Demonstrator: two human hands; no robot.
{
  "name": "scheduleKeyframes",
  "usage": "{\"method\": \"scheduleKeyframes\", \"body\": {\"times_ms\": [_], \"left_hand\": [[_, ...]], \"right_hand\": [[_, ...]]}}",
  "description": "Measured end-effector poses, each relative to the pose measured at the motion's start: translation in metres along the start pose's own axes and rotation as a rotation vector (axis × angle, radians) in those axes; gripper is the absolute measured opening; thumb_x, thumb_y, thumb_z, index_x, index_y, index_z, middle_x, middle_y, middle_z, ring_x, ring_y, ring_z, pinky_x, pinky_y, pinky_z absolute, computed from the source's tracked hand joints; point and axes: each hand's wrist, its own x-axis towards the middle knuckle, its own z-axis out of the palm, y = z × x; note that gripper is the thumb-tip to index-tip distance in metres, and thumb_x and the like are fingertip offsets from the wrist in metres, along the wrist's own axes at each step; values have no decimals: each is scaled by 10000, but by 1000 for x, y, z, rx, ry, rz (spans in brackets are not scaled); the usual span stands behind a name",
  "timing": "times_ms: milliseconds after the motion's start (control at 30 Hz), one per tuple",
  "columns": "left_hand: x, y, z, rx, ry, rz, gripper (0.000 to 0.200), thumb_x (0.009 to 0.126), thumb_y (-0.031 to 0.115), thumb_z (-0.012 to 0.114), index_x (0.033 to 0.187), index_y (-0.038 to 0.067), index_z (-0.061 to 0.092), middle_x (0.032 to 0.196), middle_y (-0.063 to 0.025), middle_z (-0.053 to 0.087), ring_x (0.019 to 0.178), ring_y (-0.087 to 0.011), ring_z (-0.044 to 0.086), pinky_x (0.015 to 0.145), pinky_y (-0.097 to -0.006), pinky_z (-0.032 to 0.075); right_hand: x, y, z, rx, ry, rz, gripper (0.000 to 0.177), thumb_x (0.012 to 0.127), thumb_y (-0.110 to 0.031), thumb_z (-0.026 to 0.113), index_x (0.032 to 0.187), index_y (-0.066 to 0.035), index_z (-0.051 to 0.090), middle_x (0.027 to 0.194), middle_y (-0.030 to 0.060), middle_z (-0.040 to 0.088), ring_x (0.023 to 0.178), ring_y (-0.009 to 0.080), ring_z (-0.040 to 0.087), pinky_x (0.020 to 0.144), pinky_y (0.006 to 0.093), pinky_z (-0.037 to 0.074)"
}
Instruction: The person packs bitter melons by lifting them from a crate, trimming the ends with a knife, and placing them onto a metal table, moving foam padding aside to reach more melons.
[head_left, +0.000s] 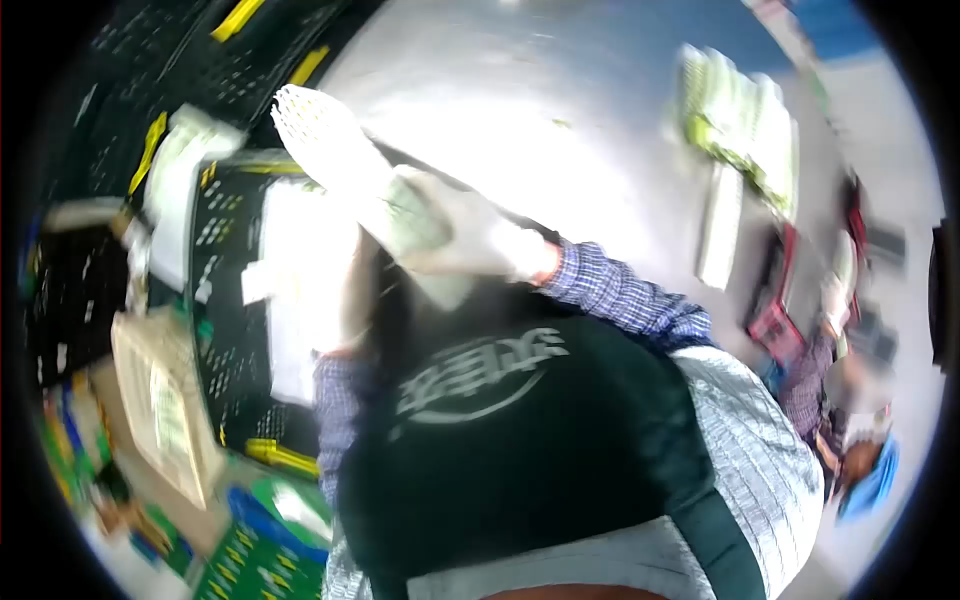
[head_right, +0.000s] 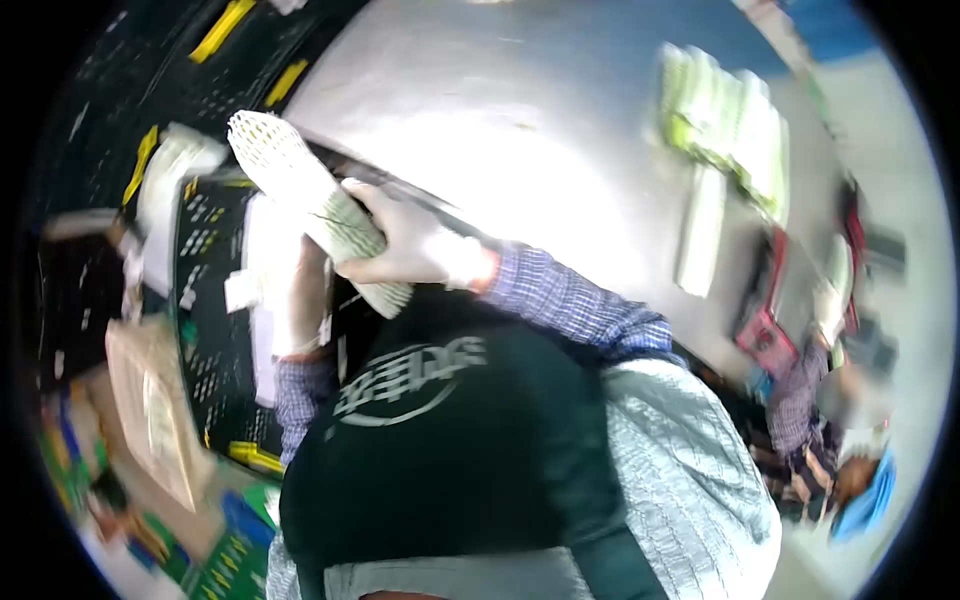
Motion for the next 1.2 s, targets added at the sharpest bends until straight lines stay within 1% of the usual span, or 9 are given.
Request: {"method": "scheduleKeyframes", "body": {"times_ms": [133,333,400,533,767,900,967,1033,1200], "left_hand": [[-5,2,-25,-87,144,-15,514,1036,271,524,1459,3,405,1447,-156,501,1269,-273,544,1072,-398,439],[-40,-48,-110,-149,658,-315,370,1011,202,559,1265,-66,567,1208,-210,652,1056,-269,680,910,-333,540],[-62,-56,-119,-61,664,-315,354,977,182,628,1221,-69,577,1146,-184,668,953,-245,705,846,-334,565],[-86,-121,-151,210,664,-369,311,963,263,629,1150,16,652,1111,-98,687,926,-189,662,823,-310,537],[-69,-147,-156,1137,546,-546,410,888,314,717,1160,14,651,1137,-120,695,953,-231,678,828,-355,533],[-49,-204,-191,1080,703,-382,485,863,354,738,1203,22,640,1174,-139,686,1007,-250,672,868,-371,527],[-42,-214,-216,1008,600,-504,524,850,374,748,1225,26,634,1193,-149,682,1034,-260,670,888,-379,524],[-18,-161,-223,992,135,-960,767,792,487,784,1376,46,555,1317,-185,623,1211,-308,595,1027,-393,466],[-4,-182,-234,991,165,-616,1004,734,573,813,1523,112,397,1492,-196,472,1353,-328,484,1142,-396,381]], "right_hand": [[-86,66,-59,797,344,69,871,843,-345,782,1516,-1,347,1464,206,497,1358,282,464,1134,391,374],[-201,82,-160,-755,671,899,956,806,-543,703,1524,-21,348,1355,296,562,1014,405,684,886,432,554],[-260,136,-194,-1197,679,540,942,810,-502,712,1546,-53,335,1361,269,577,1211,385,605,1039,410,464],[-318,182,-250,-888,741,1061,916,847,-407,740,1569,-74,285,1541,219,417,1391,322,454,1144,364,363],[-299,146,-245,-958,795,578,695,988,-163,607,1572,-61,246,1601,149,322,1456,282,334,1216,355,255],[-252,104,-214,-1333,600,341,651,996,-393,541,1546,-101,353,1610,158,311,1490,342,262,1224,496,209],[-214,65,-180,-1891,267,776,641,949,-424,628,1500,-143,456,1604,183,307,1470,369,272,1227,448,182],[-208,78,-169,-1804,391,577,617,957,-336,650,1501,-124,448,1523,191,437,1386,345,420,1178,419,293],[-208,105,-171,-868,470,590,574,945,-149,660,1484,-116,467,1441,178,527,1219,216,569,970,315,492]]}}
